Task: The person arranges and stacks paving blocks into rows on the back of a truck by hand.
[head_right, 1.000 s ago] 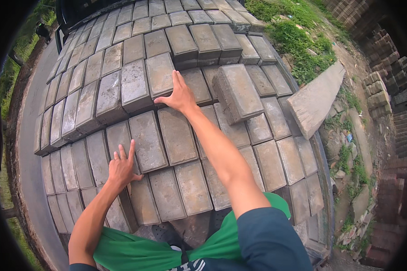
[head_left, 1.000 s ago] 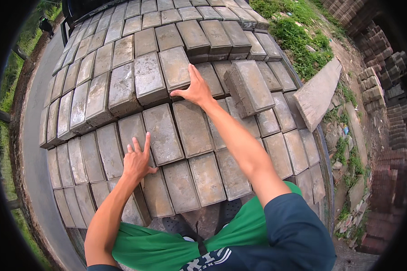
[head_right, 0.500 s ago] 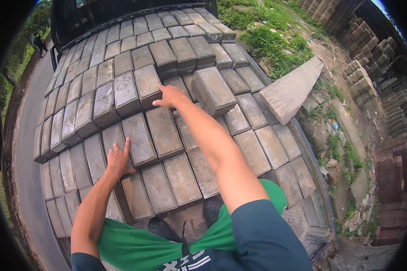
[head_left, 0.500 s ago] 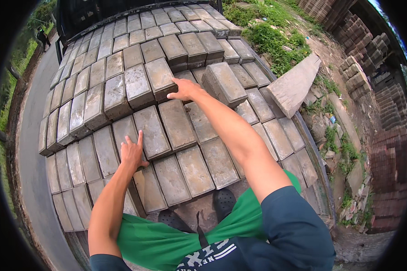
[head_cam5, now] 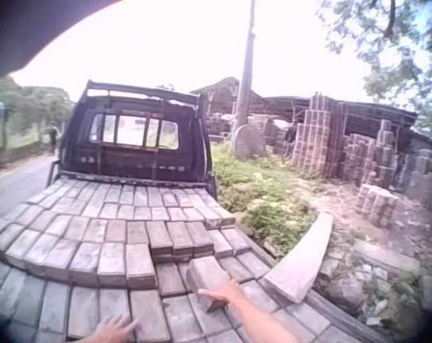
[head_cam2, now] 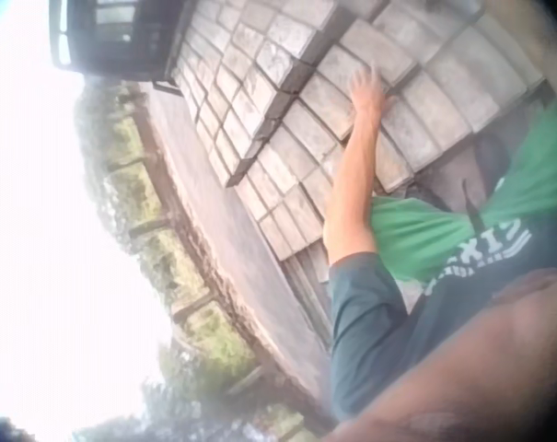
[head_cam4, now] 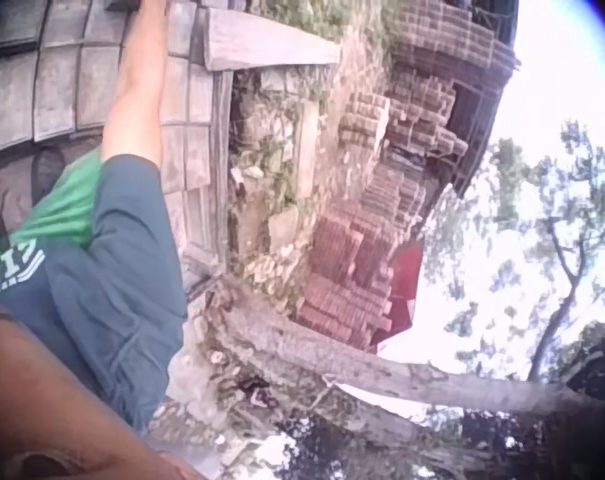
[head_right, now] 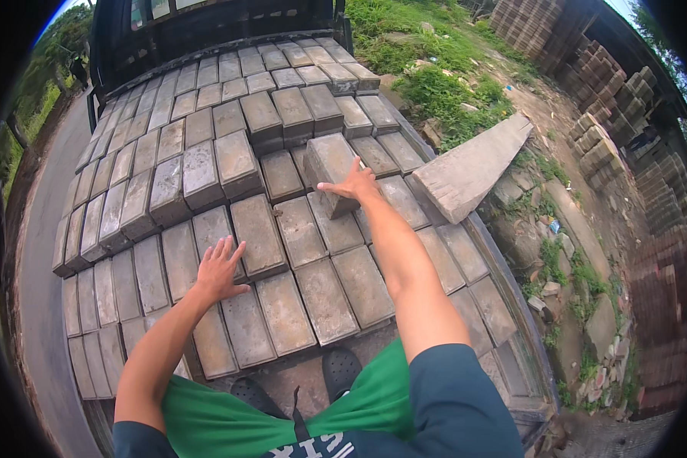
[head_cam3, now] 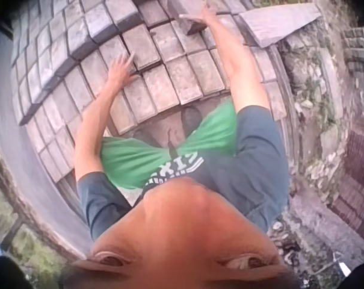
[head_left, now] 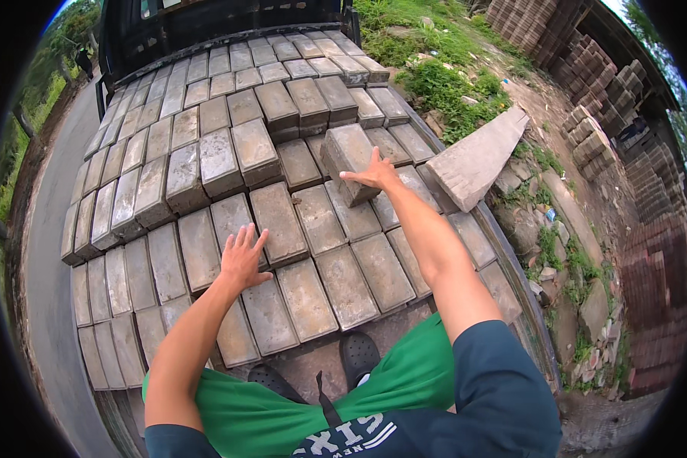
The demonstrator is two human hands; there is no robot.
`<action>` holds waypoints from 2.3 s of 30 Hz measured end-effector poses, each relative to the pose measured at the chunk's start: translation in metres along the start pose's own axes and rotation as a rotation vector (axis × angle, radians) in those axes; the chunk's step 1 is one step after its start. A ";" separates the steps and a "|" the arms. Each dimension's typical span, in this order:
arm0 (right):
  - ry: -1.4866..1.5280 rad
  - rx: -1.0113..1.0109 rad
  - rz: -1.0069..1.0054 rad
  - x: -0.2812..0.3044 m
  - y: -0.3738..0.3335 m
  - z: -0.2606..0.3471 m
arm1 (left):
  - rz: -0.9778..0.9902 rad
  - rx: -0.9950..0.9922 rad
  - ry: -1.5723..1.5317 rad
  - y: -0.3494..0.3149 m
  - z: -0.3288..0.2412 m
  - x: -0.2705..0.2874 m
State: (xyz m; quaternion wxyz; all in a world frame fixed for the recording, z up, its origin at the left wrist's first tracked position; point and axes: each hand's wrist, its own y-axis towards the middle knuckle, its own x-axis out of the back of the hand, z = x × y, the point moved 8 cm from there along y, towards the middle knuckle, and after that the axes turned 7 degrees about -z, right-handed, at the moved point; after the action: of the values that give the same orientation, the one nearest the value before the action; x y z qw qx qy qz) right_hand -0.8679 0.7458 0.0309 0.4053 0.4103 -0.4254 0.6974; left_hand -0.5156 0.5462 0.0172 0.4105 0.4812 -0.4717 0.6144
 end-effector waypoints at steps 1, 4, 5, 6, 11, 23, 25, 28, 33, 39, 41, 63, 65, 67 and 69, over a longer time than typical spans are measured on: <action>-0.051 -0.016 -0.018 0.002 -0.009 0.010 | -0.033 -0.036 -0.023 0.003 -0.006 0.004; -0.107 -0.032 -0.101 0.006 -0.011 0.014 | -0.026 0.031 -0.123 0.021 -0.012 -0.002; -0.106 -0.038 -0.098 0.004 -0.013 0.020 | -0.022 0.026 -0.122 0.021 -0.012 -0.005; -0.118 -0.042 -0.108 0.005 -0.014 0.021 | -0.018 0.042 -0.116 0.023 -0.013 -0.012; -0.127 -0.048 -0.156 0.012 -0.017 0.022 | -0.060 0.021 -0.175 0.027 -0.007 -0.025; -0.115 -0.108 -0.174 0.008 -0.064 0.015 | -0.012 0.038 -0.189 0.033 -0.010 -0.021; -0.084 -0.128 -0.112 -0.001 -0.091 0.010 | -0.044 0.027 -0.162 0.029 -0.008 -0.025; -0.055 -0.086 -0.110 -0.007 -0.120 0.002 | -0.060 0.030 -0.144 0.025 -0.007 -0.027; 0.000 -0.124 -0.074 -0.003 -0.153 -0.012 | -0.118 0.007 -0.126 0.028 -0.014 -0.022; 0.815 -0.151 0.142 0.006 -0.185 0.012 | -0.196 -0.001 -0.155 0.022 -0.012 -0.025; 0.863 -0.185 0.172 0.008 -0.182 0.018 | -0.227 -0.014 -0.139 0.022 -0.010 -0.022; 0.253 0.001 -0.175 -0.008 0.011 0.169 | -0.466 0.061 -0.253 -0.014 0.027 -0.010; 0.216 0.292 -0.342 0.000 0.011 0.180 | -0.469 0.059 -0.264 -0.014 0.026 -0.008; 0.204 0.369 -0.399 -0.001 0.019 0.158 | -0.468 0.039 -0.275 -0.009 0.023 -0.002; -0.030 0.621 -0.296 -0.020 0.014 0.155 | -0.425 0.048 -0.270 -0.004 0.022 -0.002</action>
State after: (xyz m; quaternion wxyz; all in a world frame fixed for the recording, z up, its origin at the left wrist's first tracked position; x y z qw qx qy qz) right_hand -0.8387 0.5935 0.0561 0.3514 0.5815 -0.1346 0.7213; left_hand -0.5066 0.5259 0.0182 0.4522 0.6570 -0.3955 0.4554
